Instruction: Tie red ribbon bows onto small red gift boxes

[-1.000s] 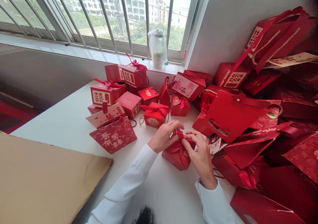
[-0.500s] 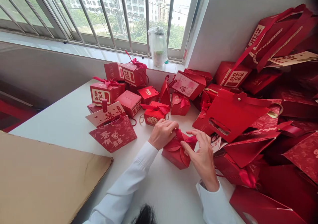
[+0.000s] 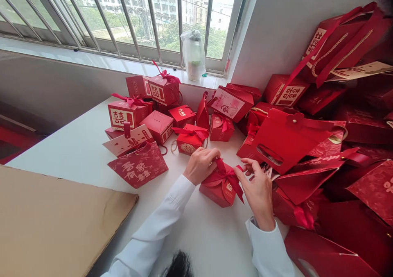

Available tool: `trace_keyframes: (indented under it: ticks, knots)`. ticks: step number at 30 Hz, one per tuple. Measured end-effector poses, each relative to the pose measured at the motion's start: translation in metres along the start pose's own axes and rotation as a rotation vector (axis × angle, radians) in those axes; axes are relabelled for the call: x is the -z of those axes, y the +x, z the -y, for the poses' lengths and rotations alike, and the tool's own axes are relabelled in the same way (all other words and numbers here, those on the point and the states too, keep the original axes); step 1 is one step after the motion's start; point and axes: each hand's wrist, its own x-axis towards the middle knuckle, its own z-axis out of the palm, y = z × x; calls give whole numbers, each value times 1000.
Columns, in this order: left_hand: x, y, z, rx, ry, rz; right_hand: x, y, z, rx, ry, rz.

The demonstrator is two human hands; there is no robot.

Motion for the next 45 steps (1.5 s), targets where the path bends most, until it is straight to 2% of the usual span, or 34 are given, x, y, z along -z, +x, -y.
trace_keyframes:
  ticks: [3,7,12,15,17,22,27,34,40,45]
  knots:
    - [0,-1,-1,65,-16,0,-3,0,-1,38,51,-19]
    - [-1,-2,-2,175,-75,-5,-8,-3,-7,-7,135,-46]
    - [2,0,-2,222,-141,30,-10,-6,-6,-33,167,-69]
    - [11,1,1,232,-204,122,-7,-5,-4,-36,176,-82]
    - [19,1,3,298,-297,206,-5,-5,-4,-54,210,-80]
    - [43,-3,4,495,-484,518,-7,-4,-6,-114,459,-32]
    - [65,-4,-1,538,-481,631,-10,-3,-7,-151,567,-17]
    - [66,-11,-30,568,-311,623,-10,-2,-5,-179,504,19]
    - [64,-22,-42,656,-371,547,-13,3,-6,-178,488,134]
    - [67,-32,-44,651,-412,487,-17,1,-6,-212,633,67]
